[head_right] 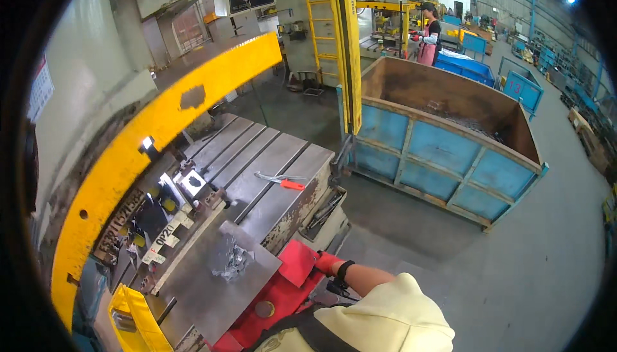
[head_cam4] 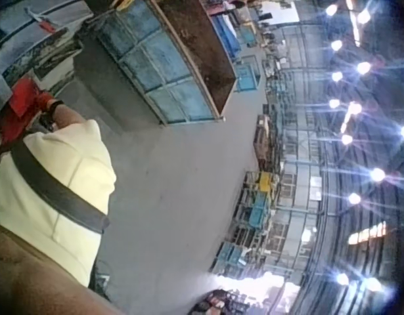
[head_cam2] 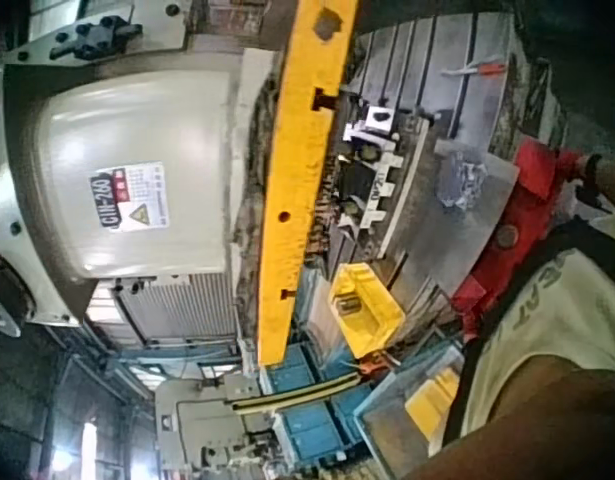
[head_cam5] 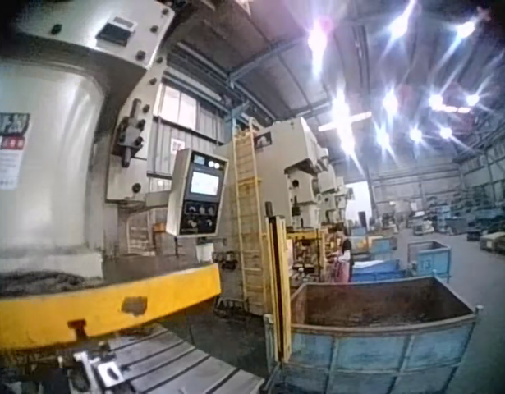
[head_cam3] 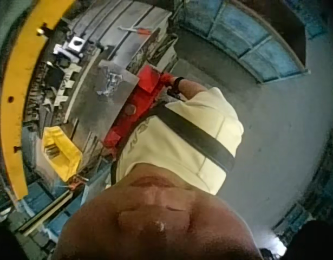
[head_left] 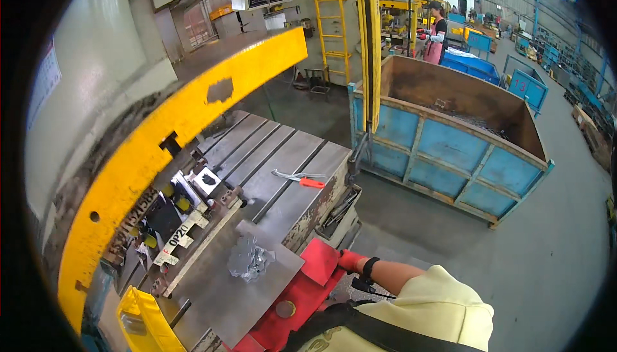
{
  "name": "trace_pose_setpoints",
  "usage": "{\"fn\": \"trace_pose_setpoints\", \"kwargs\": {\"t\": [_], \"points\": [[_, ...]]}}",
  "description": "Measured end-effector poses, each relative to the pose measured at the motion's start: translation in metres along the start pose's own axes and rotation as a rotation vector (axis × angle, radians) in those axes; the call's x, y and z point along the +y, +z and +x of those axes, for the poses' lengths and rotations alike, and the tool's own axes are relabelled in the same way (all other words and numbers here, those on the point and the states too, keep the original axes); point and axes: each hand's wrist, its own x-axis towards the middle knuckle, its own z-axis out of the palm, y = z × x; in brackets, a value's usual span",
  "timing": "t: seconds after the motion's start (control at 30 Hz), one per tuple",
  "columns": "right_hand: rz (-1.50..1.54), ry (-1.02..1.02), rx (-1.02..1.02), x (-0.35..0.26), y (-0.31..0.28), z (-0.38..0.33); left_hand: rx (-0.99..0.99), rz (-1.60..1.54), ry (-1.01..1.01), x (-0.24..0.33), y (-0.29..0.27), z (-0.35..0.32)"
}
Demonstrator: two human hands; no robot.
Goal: Operates a large manual industrial press to stamp metal components.
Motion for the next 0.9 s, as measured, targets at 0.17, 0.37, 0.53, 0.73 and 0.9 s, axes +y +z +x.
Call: {"fn": "trace_pose_setpoints", "kwargs": {"t": [0.17, 0.37, 0.53, 0.73, 0.9], "points": [[0.070, 0.042, -0.045, 0.000, -0.009, -0.002, 0.000, -0.017, 0.006, 0.000, 0.005, 0.001], [0.048, -0.099, -0.039, 0.018, -0.001, 0.017, 0.110, -0.104, 0.012, -0.023, -0.022, -0.041], [0.073, -0.008, -0.203, 0.024, -0.048, -0.002, 0.267, -0.233, -0.102, -0.062, -0.027, -0.139], [-0.272, -0.263, 0.379, 0.013, -0.089, 0.024, 0.603, 0.468, -0.203, -0.058, -0.114, -0.219], [-0.216, -0.703, 0.403, -0.105, -0.066, -0.024, 0.552, -0.128, 0.255, 0.137, -0.096, -0.232]]}}
